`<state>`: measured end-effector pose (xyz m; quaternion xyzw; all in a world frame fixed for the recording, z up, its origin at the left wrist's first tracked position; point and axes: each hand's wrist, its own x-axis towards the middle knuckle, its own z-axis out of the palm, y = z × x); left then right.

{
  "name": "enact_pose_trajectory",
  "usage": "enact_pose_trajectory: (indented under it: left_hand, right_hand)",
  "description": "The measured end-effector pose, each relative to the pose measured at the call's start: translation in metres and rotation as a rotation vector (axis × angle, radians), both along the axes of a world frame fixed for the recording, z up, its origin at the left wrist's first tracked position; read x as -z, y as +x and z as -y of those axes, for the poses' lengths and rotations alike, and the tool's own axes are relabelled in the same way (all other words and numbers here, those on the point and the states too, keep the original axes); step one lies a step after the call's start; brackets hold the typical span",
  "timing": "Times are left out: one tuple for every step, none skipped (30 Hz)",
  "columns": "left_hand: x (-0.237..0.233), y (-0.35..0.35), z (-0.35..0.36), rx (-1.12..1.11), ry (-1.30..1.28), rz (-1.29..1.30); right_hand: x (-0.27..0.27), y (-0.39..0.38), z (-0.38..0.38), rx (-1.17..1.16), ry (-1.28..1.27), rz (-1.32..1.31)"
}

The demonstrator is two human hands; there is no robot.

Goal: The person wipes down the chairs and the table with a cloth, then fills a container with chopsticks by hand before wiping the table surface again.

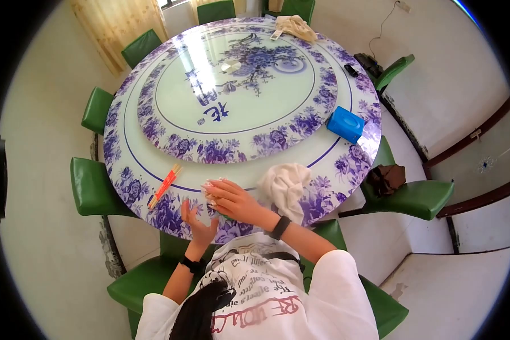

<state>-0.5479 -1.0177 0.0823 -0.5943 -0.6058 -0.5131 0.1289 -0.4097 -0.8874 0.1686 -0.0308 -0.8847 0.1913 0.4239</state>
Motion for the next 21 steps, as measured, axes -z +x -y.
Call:
enact_pose_trajectory:
  left_hand:
    - [0.001,-0.003,0.001,0.006,0.007,-0.009]
    - [0.001,-0.005,0.002,0.011,0.015,-0.019]
    - [0.001,-0.005,0.002,-0.003,0.011,-0.038]
    - [0.0,-0.005,0.003,-0.015,0.006,-0.055]
    - [0.0,-0.004,0.003,-0.026,0.002,-0.073]
    - [-0.008,-0.002,0.001,0.01,-0.06,-0.106]
    - [-0.018,0.001,0.0,0.045,-0.122,-0.139]
    - [-0.024,0.003,-0.003,0.08,-0.185,-0.171]
    - [-0.025,0.003,-0.006,0.099,-0.203,-0.238]
    - [-0.026,0.005,-0.009,0.117,-0.222,-0.303]
    - [-0.026,0.005,-0.011,0.135,-0.24,-0.37]
    - [-0.025,0.003,-0.013,0.131,-0.222,-0.395]
    - [-0.022,-0.001,-0.015,0.13,-0.202,-0.422]
    - [-0.021,-0.005,-0.018,0.129,-0.182,-0.449]
    - [-0.028,-0.007,-0.02,0.123,-0.136,-0.462]
    - [-0.036,-0.01,-0.021,0.116,-0.091,-0.474]
    - [-0.045,-0.012,-0.021,0.108,-0.048,-0.486]
    - [-0.056,-0.01,-0.023,0.104,-0.082,-0.423]
    - [-0.07,-0.005,-0.026,0.101,-0.117,-0.359]
    - [-0.083,0.0,-0.029,0.098,-0.153,-0.295]
    - [-0.095,0.004,-0.033,0.097,-0.195,-0.289]
  right_hand:
    - [0.004,0.0,0.0,0.003,0.03,-0.004]
    - [0.006,0.001,-0.001,-0.01,0.031,0.008]
    - [0.006,0.001,-0.001,-0.024,0.034,0.019]
    - [0.007,0.002,-0.002,-0.036,0.037,0.03]
    - [0.012,0.004,-0.004,-0.061,-0.03,0.037]
    - [0.016,0.005,-0.006,-0.086,-0.095,0.045]
    - [0.019,0.008,-0.008,-0.111,-0.16,0.052]
    - [0.02,0.012,-0.008,-0.092,-0.209,0.015]
    - [0.01,0.017,-0.006,-0.071,-0.259,-0.022]
    - [0.005,0.022,-0.005,-0.051,-0.309,-0.058]
    - [0.006,0.026,-0.005,-0.043,-0.313,-0.063]
    - [0.007,0.028,-0.007,-0.035,-0.316,-0.07]
    - [0.007,0.03,-0.008,-0.026,-0.317,-0.079]
    - [0.007,0.033,-0.009,-0.015,-0.32,-0.071]
    - [0.007,0.036,-0.01,-0.004,-0.324,-0.063]
    - [0.007,0.037,-0.011,0.005,-0.329,-0.054]
    - [0.005,0.038,-0.012,0.017,-0.34,-0.064]
    - [0.002,0.04,-0.012,0.03,-0.351,-0.074]
    - [-0.001,0.04,-0.013,0.043,-0.363,-0.084]
    - [-0.003,0.04,-0.013,0.052,-0.389,-0.084]
    - [-0.005,0.039,-0.013,0.061,-0.415,-0.084]
